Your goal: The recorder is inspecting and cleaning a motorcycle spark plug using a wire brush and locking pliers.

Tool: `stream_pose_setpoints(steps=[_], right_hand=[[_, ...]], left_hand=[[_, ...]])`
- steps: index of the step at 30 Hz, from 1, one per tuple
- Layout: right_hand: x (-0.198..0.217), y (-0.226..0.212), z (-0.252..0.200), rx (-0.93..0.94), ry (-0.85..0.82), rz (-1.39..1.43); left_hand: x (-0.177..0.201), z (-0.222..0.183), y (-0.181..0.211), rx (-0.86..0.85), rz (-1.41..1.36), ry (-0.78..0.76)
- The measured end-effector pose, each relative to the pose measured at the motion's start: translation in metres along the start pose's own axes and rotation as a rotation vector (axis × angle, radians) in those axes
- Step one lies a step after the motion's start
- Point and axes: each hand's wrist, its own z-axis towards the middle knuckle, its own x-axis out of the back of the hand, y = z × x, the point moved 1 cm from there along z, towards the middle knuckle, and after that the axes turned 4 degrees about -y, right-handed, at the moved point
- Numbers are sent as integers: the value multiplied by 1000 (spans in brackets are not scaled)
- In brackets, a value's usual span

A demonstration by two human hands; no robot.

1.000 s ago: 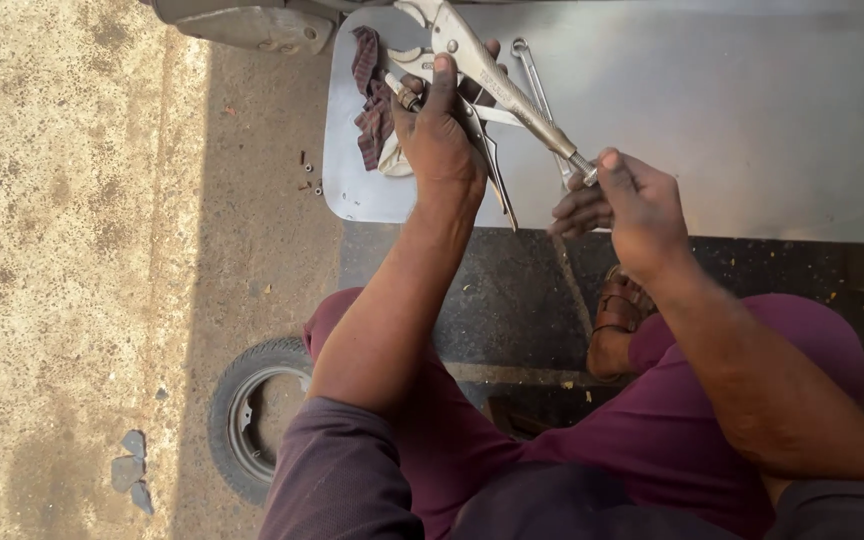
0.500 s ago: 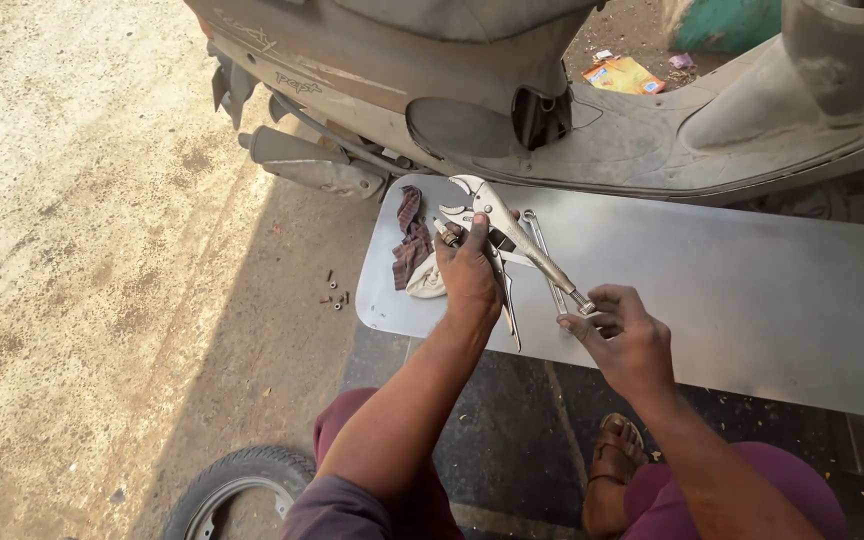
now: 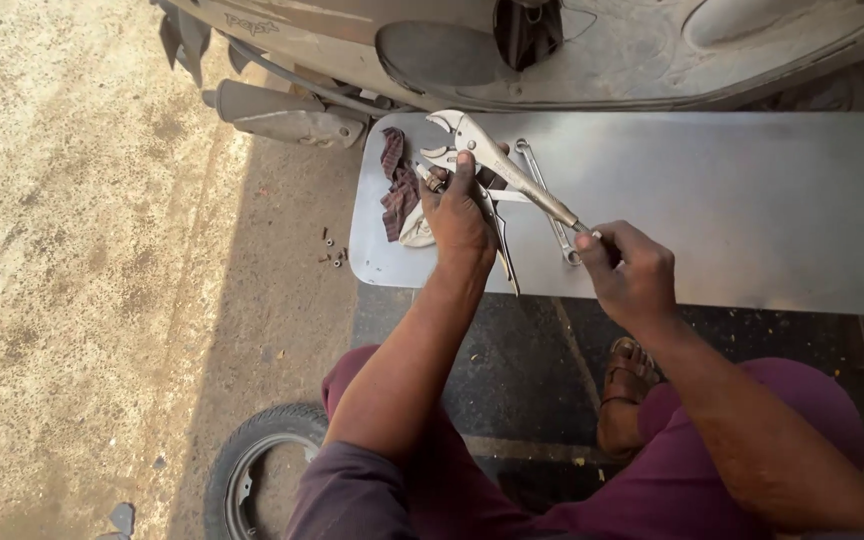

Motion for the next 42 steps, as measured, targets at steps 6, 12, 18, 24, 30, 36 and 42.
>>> stream_pose_setpoints(steps=[6, 12, 18, 24, 30, 36, 42], right_hand=[[4, 13, -1, -531, -322, 772], [6, 7, 2, -213, -101, 120], [15, -5, 7, -63, -70, 187], [2, 25, 2, -674, -216, 970], [21, -16, 11, 135, 6, -32], [-1, 20, 2, -651, -384, 1432], [23, -6, 10, 227, 37, -288]], left_hand=[[-12, -2, 10, 5, 13, 6], [-5, 0, 5, 19, 3, -11], [-6, -2, 3, -2, -33, 3], [-4, -1, 0, -7, -62, -41], [-6, -3, 2, 44, -38, 17], [-7, -5, 1, 40, -62, -14], [-5, -4, 1, 59, -60, -17]])
